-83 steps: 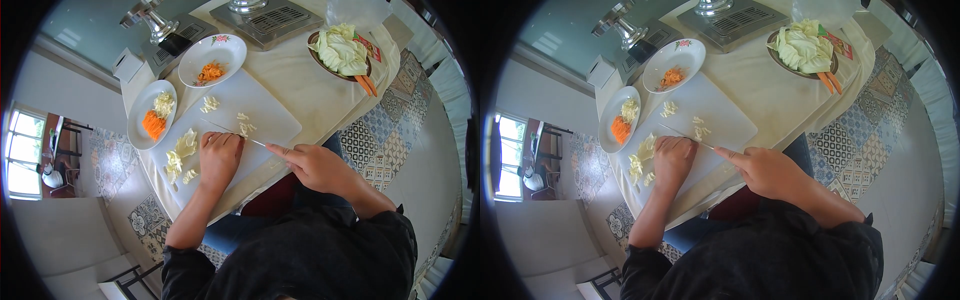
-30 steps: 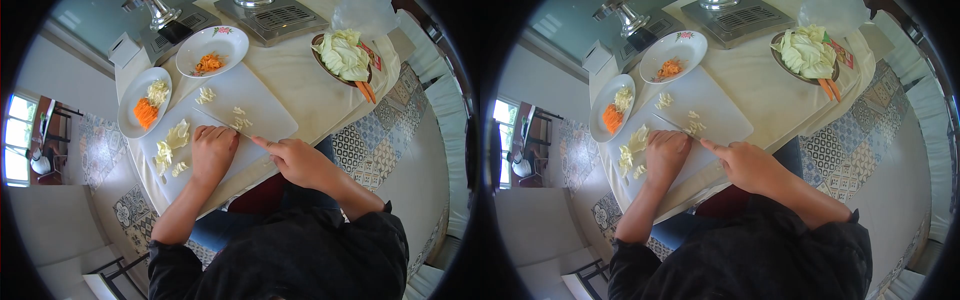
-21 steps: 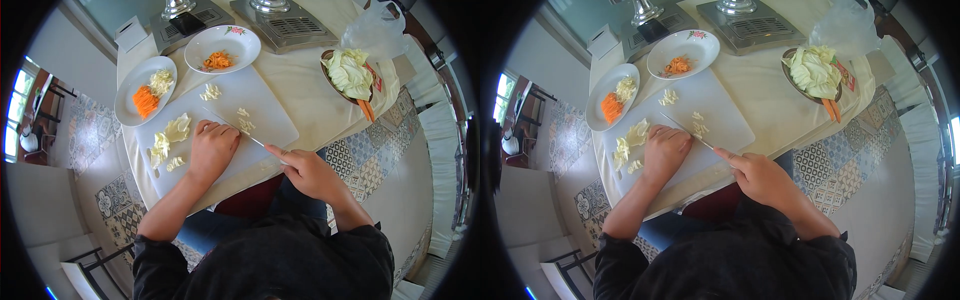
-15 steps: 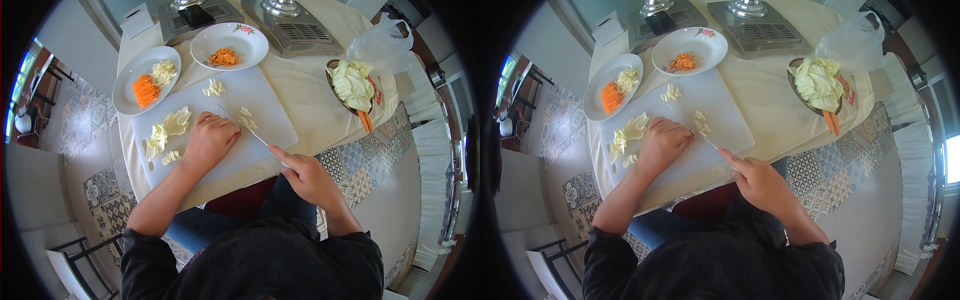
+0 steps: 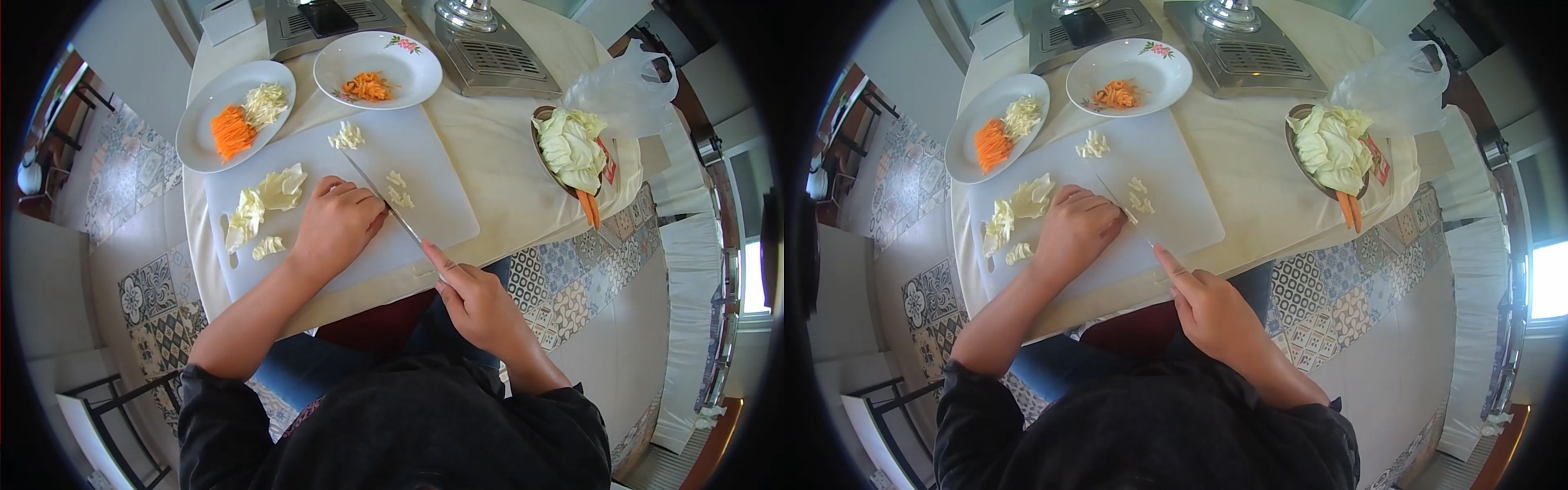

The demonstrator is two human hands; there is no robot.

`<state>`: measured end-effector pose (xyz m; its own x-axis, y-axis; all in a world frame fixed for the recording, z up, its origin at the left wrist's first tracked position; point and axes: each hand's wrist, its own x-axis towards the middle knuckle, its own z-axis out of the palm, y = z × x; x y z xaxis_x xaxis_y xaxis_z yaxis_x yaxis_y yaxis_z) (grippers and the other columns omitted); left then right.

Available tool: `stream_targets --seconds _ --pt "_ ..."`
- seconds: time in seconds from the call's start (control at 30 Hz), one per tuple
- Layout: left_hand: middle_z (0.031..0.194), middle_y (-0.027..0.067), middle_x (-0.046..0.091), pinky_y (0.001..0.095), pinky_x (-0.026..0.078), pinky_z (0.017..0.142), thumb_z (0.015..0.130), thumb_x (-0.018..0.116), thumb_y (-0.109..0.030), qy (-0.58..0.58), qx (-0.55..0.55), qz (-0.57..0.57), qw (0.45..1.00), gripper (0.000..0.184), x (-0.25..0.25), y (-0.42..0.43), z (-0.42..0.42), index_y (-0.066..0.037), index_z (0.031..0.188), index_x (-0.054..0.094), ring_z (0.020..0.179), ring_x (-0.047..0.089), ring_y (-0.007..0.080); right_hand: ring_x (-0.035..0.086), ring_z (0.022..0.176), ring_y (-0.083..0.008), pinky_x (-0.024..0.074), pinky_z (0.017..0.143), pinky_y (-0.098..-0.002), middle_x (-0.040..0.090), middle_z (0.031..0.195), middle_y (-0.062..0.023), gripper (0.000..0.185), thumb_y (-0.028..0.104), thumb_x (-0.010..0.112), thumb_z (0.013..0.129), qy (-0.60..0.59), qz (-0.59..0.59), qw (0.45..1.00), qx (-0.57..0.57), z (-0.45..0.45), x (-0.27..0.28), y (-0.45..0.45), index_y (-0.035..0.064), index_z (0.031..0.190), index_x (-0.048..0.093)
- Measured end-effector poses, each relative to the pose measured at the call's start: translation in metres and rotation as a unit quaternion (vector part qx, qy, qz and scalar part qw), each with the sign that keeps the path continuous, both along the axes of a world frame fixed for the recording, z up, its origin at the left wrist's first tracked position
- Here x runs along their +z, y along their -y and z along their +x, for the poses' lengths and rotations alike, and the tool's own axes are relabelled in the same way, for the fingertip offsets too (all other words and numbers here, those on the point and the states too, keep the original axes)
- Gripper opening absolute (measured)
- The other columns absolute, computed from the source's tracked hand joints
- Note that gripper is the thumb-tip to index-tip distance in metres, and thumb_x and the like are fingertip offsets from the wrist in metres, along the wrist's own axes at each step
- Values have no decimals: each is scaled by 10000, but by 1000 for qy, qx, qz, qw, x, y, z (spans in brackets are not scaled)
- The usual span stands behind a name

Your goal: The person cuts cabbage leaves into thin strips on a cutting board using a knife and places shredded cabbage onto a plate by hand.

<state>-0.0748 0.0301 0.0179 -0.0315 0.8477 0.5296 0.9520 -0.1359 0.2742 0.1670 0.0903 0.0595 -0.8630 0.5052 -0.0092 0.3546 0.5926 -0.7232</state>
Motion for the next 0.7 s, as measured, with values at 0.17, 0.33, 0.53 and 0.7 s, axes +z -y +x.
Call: stream_targets --seconds 0.17,0.33,0.53,0.7 --pt "709 41 640 381 487 806 762 756 -107 11 3 -3 1000 119 1 0 0 -85 721 647 715 633 233 602 707 -394 488 692 -476 592 783 -207 586 55 555 955 3 16 1000 2 -2 0 3 137 1521 427" --pt "700 43 635 382 484 800 763 753 -104 13 3 2 1000 137 1 0 1 -82 703 632 709 629 236 603 709 -394 488 689 -479 589 780 -206 591 58 558 953 4 22 1000 5 -1 -2 2 129 1524 420" --pt "699 43 634 381 485 802 760 746 -102 9 10 7 1000 128 1 0 3 -85 703 632 707 629 233 603 704 -392 492 686 -480 588 777 -201 592 58 561 951 16 33 999 11 2 1 2 116 1523 417" --pt "704 41 637 382 487 804 754 744 -98 3 13 3 1000 120 1 0 3 -87 705 635 707 629 232 613 706 -380 501 684 -475 598 783 -194 598 58 562 948 27 29 999 16 10 7 4 111 1525 412"
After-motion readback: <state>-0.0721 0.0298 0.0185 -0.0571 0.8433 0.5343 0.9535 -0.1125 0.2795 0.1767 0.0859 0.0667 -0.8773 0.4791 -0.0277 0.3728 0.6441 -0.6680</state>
